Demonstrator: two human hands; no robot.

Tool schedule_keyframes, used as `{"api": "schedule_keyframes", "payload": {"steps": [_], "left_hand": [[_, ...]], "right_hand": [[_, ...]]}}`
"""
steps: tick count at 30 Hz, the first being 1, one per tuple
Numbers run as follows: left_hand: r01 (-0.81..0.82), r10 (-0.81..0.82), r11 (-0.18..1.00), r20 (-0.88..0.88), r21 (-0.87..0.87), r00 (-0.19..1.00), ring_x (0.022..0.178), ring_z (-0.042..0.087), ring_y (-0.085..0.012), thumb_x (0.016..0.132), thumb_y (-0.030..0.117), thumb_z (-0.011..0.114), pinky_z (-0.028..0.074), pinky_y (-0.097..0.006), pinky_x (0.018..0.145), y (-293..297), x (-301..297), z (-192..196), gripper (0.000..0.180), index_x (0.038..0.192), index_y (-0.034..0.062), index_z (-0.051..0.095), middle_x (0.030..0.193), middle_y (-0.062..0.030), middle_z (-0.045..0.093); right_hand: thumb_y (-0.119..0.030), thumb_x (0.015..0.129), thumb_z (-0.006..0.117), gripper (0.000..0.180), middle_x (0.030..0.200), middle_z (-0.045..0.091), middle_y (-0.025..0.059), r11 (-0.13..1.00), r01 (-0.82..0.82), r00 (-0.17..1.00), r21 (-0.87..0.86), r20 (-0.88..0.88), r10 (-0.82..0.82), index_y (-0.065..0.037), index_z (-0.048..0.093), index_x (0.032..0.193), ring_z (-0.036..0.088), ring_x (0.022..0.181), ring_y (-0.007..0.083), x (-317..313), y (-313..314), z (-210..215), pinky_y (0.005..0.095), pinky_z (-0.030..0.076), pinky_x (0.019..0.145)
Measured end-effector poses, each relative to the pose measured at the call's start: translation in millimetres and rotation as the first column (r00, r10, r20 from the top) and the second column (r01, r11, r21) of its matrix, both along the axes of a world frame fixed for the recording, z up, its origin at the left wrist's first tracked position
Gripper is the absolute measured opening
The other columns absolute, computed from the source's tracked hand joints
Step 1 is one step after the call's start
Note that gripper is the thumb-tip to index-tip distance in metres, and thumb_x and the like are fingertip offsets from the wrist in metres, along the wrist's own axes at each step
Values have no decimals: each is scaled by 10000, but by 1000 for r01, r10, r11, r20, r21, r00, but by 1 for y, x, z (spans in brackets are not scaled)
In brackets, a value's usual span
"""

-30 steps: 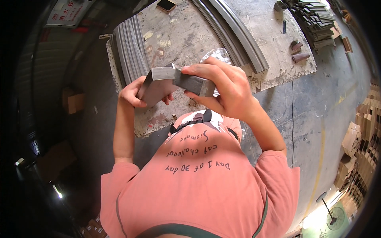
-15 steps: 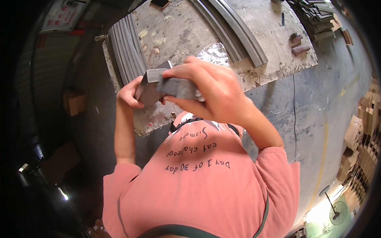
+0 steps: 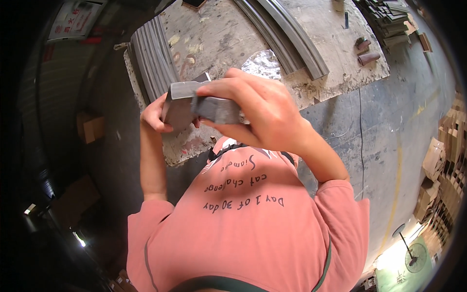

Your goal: Sanding the edges and surfaces of decorative wood mouldings using a sanding block.

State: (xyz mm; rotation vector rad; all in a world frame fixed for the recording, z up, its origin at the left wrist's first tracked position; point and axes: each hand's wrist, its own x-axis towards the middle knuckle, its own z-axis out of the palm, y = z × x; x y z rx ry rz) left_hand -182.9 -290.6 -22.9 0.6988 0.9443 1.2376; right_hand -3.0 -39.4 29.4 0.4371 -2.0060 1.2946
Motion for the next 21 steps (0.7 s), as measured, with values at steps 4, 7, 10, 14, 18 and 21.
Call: {"api": "schedule_keyframes", "payload": {"steps": [4,7,10,14,18,21], "left_hand": [[0,0,1000,21,-15,1000,1045,666,-343,561,93,741,555,-461,887,-11,-5,-9,979,1460,-83,396,1192,-260,630],[-24,24,1000,56,-5,998,1047,664,-352,578,104,766,554,-463,872,-13,-3,2,965,1452,-95,411,1179,-286,629],[-100,95,995,208,14,974,1052,661,-334,555,16,710,550,-454,895,-14,0,13,872,1385,-120,479,1159,-270,651],[-108,101,994,168,32,981,1067,656,-326,587,30,724,547,-458,901,-15,1,14,855,1393,-114,481,1165,-259,651],[-52,48,998,125,30,991,1057,664,-302,610,56,732,546,-432,910,-13,5,9,786,1354,-106,537,1167,-238,667],[-21,24,999,73,-33,997,1037,675,-279,616,86,745,545,-409,918,-9,6,16,709,1282,-107,601,1161,-225,678]], "right_hand": [[-131,816,824,398,890,671,128,1000,7,986,10,166,-9,-31,650,1160,669,722,285,18,17,-12,355,526,611],[-124,823,822,390,872,666,120,993,57,947,105,309,-87,-36,650,1162,668,707,273,27,31,-32,347,514,601],[-102,850,796,346,910,686,131,995,96,905,-17,419,-80,-23,654,1156,680,726,225,39,41,-42,315,506,603],[-122,926,739,266,978,713,87,945,127,951,-302,308,-29,9,658,1144,679,840,115,31,25,-17,228,528,679],[-116,960,714,214,946,696,36,741,49,914,-670,328,237,16,652,1117,641,844,46,8,12,16,209,503,665],[-85,946,729,192,868,675,-7,711,1,864,-703,359,354,15,652,1090,625,797,25,-3,5,30,193,491,672]]}}
